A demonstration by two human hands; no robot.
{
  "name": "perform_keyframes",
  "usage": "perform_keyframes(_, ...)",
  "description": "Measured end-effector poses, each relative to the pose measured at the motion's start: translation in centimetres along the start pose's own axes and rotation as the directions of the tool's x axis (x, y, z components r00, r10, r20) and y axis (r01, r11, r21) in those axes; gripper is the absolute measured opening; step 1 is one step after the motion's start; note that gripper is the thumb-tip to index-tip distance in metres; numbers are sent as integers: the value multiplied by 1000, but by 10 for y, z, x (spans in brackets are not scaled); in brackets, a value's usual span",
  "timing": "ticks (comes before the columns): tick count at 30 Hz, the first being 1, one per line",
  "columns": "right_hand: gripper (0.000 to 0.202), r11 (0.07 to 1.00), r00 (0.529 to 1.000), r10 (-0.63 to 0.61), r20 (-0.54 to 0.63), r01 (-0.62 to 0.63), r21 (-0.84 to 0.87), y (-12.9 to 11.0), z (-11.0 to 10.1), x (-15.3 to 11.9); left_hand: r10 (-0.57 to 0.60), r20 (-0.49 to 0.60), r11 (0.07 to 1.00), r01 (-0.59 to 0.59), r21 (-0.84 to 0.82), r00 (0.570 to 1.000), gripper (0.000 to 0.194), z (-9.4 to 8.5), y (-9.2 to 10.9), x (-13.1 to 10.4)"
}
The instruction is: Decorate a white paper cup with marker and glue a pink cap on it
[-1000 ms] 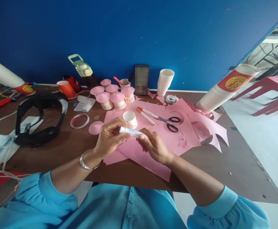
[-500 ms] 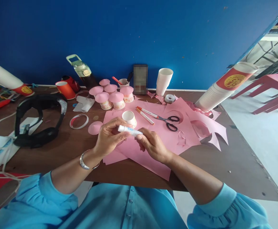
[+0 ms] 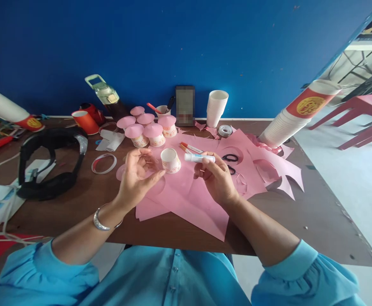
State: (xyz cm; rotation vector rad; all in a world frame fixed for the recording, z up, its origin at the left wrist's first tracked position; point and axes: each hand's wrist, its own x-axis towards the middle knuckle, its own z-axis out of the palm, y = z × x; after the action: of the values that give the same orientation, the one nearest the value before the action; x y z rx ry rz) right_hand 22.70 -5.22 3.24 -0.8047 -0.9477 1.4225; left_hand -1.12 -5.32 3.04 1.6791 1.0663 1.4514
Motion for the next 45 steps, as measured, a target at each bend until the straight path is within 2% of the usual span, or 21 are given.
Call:
perform_keyframes(4, 31, 998, 999, 39, -5, -39, 46, 4, -4, 4, -30, 72, 961, 9, 277, 997, 78, -7, -14, -7)
perform_keyframes(9, 34, 995, 997, 74, 24, -75, 63, 10, -2, 3, -43, 210, 950, -25, 311, 977, 98, 0, -34, -5)
perform_keyframes(13, 39, 996, 998, 57, 26, -59, 67, 13, -2, 6, -89, 211, 931, 7, 365, 973, 105, 11, -40, 10)
perform_keyframes(15, 42, 996, 998, 55, 4, -55, 77, 13, -1, 7, -140, 191, 899, 44, 436, 971, 99, 15, -38, 17)
perform_keyframes(18, 44, 994, 998, 62, -28, -59, 92, 13, 0, 7, -214, 172, 820, 81, 566, 962, 56, 18, -29, 24)
perform_keyframes(19, 44, 994, 998, 63, -30, -60, 93, 13, 0, 7, -235, 175, 811, 93, 577, 956, 47, 19, -27, 25)
perform_keyframes(21, 43, 995, 998, 64, -26, -62, 81, 13, 0, 6, -218, 155, 839, 103, 535, 964, 43, 19, -27, 23)
perform_keyframes(22, 42, 995, 998, 66, -24, -64, 72, 13, -1, 6, -169, 142, 872, 81, 482, 975, 45, 19, -28, 22)
perform_keyframes(24, 42, 996, 997, 69, -27, -68, 50, 14, -4, 7, -5, 118, 928, -39, 371, 993, 50, 19, -34, 18)
perform_keyframes(26, 42, 998, 997, 60, -46, -59, 32, 15, -7, 8, 149, 112, 933, -177, 313, 982, 54, 18, -41, 15)
perform_keyframes(28, 41, 999, 997, 40, -69, -41, -6, 12, -7, 9, 211, 132, 924, -242, 295, 969, 56, 16, -46, 13)
perform_keyframes(31, 41, 991, 998, -11, -64, 2, -133, -2, 0, 13, 138, 152, 944, -176, 280, 979, 55, 15, -45, 11)
perform_keyframes(34, 41, 949, 996, -92, 20, 94, -300, -23, 15, 20, 56, 164, 954, -101, 281, 985, 51, 17, -40, 9)
perform_keyframes(37, 44, 885, 979, -187, 82, 204, -419, -35, 31, 29, 70, 168, 948, -118, 295, 983, 55, 18, -38, 8)
perform_keyframes(41, 44, 792, 954, -291, 71, 282, -541, -27, 42, 40, 98, 147, 953, -135, 273, 984, 57, 17, -42, 9)
perform_keyframes(45, 35, 728, 942, -306, 135, 323, -605, -12, 43, 42, 54, 146, 947, -97, 306, 988, 56, 16, -45, 11)
